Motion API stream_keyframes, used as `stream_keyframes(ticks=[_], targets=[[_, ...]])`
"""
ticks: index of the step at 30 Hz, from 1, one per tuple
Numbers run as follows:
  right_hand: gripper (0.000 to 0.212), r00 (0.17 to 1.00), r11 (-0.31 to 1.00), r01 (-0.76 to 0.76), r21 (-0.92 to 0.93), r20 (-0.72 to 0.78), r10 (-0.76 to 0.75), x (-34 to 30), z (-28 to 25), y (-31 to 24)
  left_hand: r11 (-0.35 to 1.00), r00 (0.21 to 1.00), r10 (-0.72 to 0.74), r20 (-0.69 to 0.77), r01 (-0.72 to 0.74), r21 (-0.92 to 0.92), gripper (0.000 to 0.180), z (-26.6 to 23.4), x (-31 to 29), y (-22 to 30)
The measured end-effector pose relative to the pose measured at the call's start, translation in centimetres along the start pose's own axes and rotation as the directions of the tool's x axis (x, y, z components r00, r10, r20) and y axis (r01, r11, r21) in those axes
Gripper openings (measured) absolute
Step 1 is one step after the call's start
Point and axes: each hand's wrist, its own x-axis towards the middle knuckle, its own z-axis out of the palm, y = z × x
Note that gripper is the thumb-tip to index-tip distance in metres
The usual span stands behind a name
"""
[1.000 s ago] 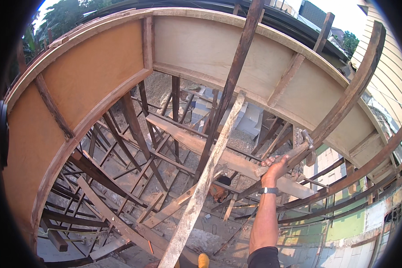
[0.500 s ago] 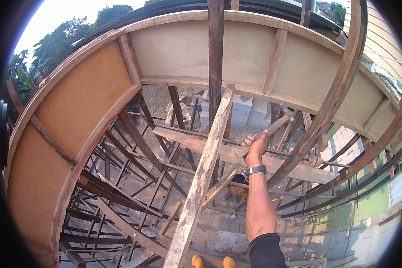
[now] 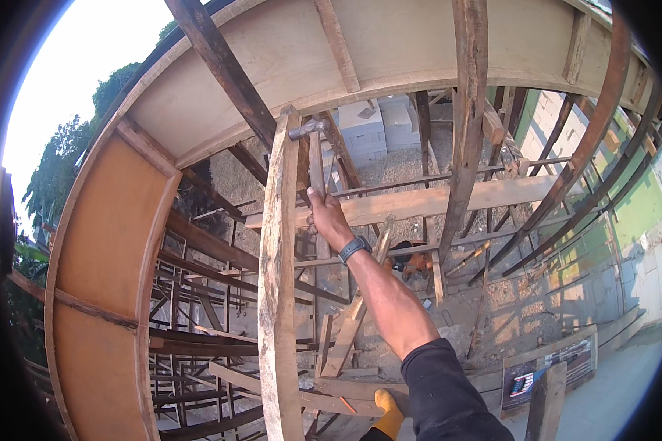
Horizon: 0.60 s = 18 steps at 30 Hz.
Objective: The person hammers nails into wooden beams of a building frame while standing on an elevated scaffolding, taking new nails from a container.
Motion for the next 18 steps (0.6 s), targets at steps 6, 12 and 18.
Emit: stream_keyframes(ticks=[6, 12, 18], targets=[[0.041, 0.999, 0.943, 0.036, 0.332, -0.039, -0.025, -4.6, -2.7, -1.6, 0.999, 0.999, 0.044, -0.017, -0.044, -0.008, 0.077, 1.6, -1.9, 0.9], [0.043, 0.993, 0.995, 0.099, -0.024, -0.066, -0.1, -5.8, -0.3, 2.8, 0.999, 0.998, 0.047, 0.036, -0.046, -0.01, 0.078, 9.7, -4.1, 4.1], [0.04, 0.976, 0.898, 0.129, 0.421, -0.212, -0.041, -11.1, -1.0, 0.9, 0.988, 0.992, 0.124, 0.025, -0.126, 0.091, 0.074, 13.6, -5.5, 5.2]])
